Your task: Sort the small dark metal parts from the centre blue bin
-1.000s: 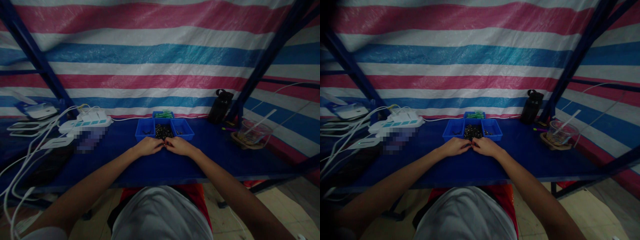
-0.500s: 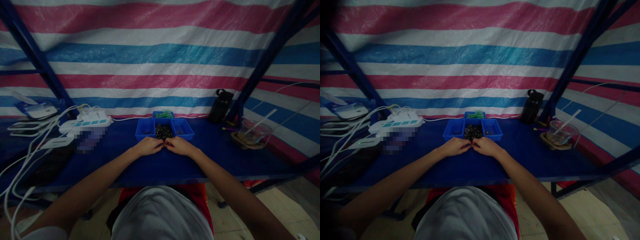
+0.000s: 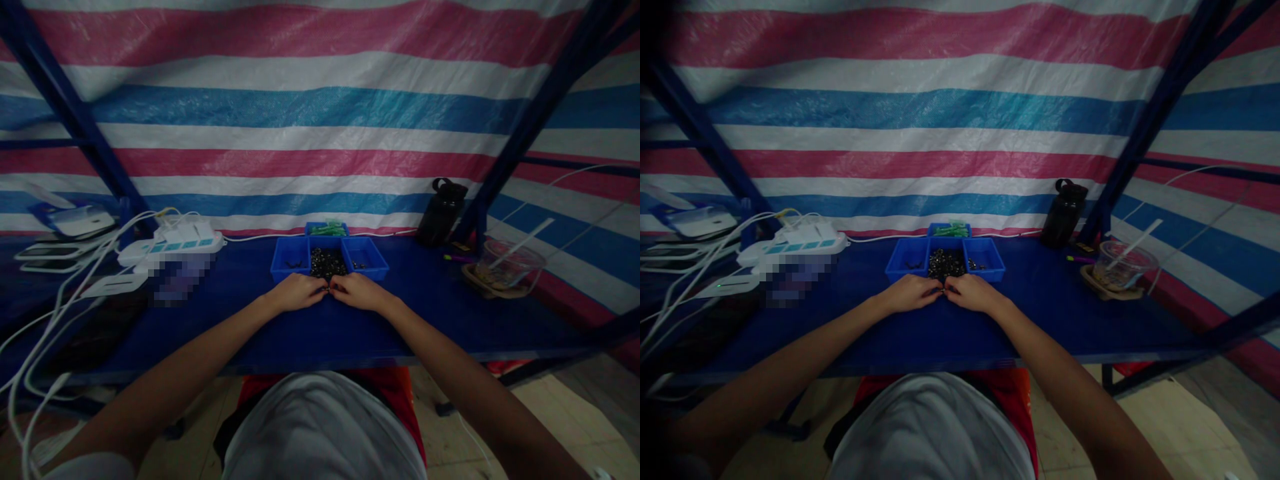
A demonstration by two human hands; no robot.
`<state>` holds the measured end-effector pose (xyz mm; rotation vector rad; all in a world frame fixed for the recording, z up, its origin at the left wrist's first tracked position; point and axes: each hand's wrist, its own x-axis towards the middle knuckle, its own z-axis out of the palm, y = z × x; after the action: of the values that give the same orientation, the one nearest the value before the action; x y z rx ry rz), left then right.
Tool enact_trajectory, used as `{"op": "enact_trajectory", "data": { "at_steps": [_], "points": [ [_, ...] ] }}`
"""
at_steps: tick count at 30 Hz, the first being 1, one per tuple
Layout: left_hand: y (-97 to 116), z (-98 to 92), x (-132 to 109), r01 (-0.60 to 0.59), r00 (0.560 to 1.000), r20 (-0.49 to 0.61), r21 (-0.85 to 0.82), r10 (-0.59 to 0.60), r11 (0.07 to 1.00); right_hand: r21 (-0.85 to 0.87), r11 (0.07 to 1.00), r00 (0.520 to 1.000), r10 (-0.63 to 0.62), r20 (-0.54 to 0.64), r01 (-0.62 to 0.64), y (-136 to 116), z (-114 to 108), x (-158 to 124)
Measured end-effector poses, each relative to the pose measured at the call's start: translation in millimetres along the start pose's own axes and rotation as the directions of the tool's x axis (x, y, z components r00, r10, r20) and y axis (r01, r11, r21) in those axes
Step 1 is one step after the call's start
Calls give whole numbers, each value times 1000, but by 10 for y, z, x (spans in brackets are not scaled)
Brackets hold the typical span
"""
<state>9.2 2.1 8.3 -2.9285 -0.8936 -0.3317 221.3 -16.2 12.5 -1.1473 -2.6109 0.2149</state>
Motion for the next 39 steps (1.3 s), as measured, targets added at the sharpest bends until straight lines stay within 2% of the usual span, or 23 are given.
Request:
{"op": "enact_trajectory", "data": {
  "at_steps": [39],
  "points": [
    [-2, -13, 22, -1, 999, 32, -23, 1, 1000, 35, 998, 998, 41, 38, -42, 0, -58, 2]
  ]
}}
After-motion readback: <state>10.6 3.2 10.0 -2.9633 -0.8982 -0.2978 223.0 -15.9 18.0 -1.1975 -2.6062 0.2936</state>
